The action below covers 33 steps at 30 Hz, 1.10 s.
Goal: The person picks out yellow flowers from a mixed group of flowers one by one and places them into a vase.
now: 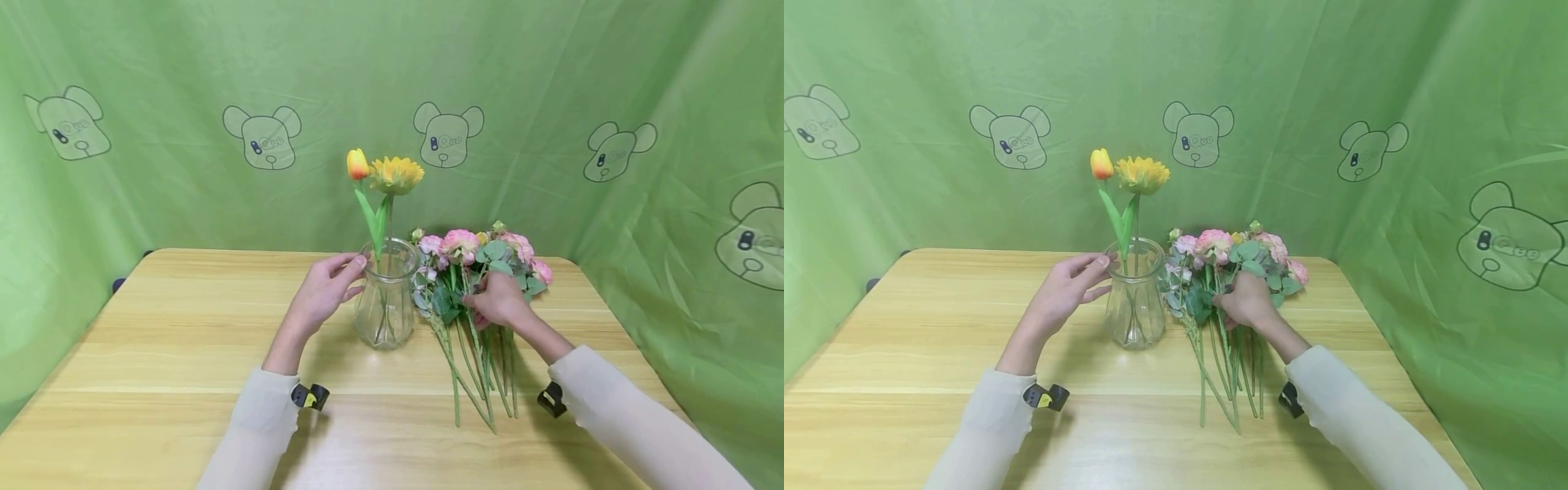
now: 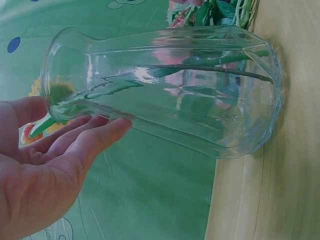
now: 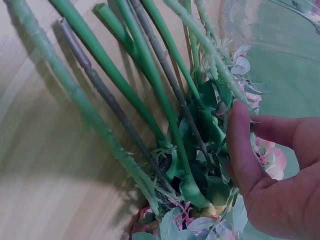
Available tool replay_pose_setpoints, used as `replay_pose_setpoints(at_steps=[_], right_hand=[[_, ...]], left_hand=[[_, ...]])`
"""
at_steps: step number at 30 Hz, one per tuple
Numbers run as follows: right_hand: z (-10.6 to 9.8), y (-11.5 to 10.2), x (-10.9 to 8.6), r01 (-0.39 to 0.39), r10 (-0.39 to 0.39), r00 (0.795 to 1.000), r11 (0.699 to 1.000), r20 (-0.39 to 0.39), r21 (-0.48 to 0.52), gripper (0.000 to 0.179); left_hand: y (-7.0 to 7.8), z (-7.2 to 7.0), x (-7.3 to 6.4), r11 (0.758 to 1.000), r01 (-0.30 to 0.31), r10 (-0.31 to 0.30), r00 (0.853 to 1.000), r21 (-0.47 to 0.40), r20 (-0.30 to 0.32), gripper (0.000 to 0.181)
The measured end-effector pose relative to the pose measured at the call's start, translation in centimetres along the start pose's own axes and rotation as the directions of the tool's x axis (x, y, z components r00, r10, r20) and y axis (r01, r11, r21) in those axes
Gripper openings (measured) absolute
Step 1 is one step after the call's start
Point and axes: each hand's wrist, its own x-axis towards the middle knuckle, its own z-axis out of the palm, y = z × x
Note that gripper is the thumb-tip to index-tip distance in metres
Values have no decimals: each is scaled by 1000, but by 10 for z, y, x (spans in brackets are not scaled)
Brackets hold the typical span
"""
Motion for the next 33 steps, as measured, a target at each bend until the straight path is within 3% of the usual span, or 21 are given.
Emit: replay_pose_setpoints(at_steps=[14, 22, 33], right_hand=[[-11, -5, -5, 16, -16, 1000, 1000, 1, -12, 34], [-26, -10, -8, 20, -20, 1000, 1000, -10, -12, 39], [-56, -9, -15, 7, -4, 999, 999, -46, 46, 28]], left_hand=[[0, 0, 1, 1000, -3, 3, 1000, 9, 0, 47], [-1, -1, 1, 1000, -2, 2, 1000, 9, 3, 47], [-1, -1, 1, 1000, -4, 4, 1000, 16, 2, 47]])
